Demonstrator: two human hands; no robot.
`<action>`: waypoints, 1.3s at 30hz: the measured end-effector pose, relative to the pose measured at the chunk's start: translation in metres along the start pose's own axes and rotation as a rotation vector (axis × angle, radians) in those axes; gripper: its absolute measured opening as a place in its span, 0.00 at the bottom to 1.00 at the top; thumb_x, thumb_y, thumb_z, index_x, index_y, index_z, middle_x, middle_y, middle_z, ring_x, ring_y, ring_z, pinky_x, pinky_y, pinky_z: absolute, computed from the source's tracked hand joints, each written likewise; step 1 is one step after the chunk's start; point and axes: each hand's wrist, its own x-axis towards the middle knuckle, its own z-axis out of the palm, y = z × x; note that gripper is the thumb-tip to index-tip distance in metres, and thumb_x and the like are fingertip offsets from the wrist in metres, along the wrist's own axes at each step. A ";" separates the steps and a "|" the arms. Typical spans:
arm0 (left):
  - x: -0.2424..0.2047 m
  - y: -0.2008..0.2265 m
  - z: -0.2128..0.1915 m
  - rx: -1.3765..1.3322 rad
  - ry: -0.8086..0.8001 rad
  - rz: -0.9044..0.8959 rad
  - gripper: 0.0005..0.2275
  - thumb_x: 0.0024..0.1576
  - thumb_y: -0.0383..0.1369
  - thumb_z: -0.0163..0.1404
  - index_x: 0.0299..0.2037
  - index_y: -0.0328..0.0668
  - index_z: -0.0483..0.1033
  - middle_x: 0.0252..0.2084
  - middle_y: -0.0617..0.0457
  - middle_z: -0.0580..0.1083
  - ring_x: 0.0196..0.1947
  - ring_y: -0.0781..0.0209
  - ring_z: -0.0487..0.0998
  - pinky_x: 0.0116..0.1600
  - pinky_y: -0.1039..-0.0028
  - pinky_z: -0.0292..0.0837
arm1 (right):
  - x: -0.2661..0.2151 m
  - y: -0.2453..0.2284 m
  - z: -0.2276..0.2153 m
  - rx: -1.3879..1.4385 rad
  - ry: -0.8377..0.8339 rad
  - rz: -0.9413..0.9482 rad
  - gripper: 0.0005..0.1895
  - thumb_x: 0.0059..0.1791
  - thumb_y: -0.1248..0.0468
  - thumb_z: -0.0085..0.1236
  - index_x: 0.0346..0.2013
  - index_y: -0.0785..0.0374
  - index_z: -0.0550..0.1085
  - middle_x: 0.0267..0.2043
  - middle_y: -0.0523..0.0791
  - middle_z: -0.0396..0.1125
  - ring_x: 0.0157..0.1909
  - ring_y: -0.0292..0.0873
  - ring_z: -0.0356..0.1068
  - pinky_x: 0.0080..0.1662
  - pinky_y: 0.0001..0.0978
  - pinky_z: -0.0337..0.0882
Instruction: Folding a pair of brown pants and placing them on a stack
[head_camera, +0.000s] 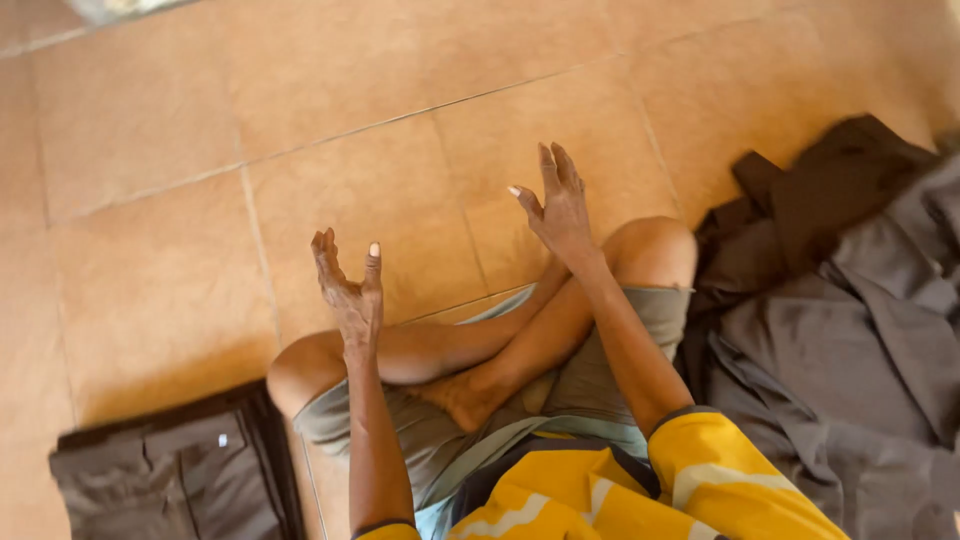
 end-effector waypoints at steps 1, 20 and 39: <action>0.008 0.020 0.022 -0.015 -0.058 0.034 0.29 0.62 0.41 0.58 0.70 0.39 0.62 0.71 0.33 0.58 0.67 0.27 0.64 0.68 0.42 0.61 | -0.002 0.021 -0.022 -0.023 0.040 0.052 0.39 0.55 0.48 0.57 0.74 0.65 0.57 0.68 0.63 0.56 0.70 0.66 0.57 0.62 0.58 0.63; -0.115 0.285 0.347 -0.231 -0.905 0.725 0.36 0.60 0.55 0.54 0.73 0.43 0.59 0.68 0.23 0.61 0.67 0.21 0.63 0.64 0.29 0.56 | -0.202 0.172 -0.338 -0.442 0.371 0.813 0.54 0.44 0.44 0.72 0.74 0.68 0.57 0.73 0.66 0.46 0.74 0.71 0.46 0.66 0.62 0.56; -0.250 0.226 0.405 0.110 -1.634 0.480 0.35 0.62 0.65 0.32 0.76 0.58 0.54 0.71 0.28 0.60 0.70 0.33 0.64 0.72 0.35 0.41 | -0.305 0.227 -0.284 -0.600 0.162 1.160 0.40 0.35 0.48 0.76 0.57 0.51 0.68 0.44 0.49 0.64 0.53 0.57 0.67 0.60 0.65 0.57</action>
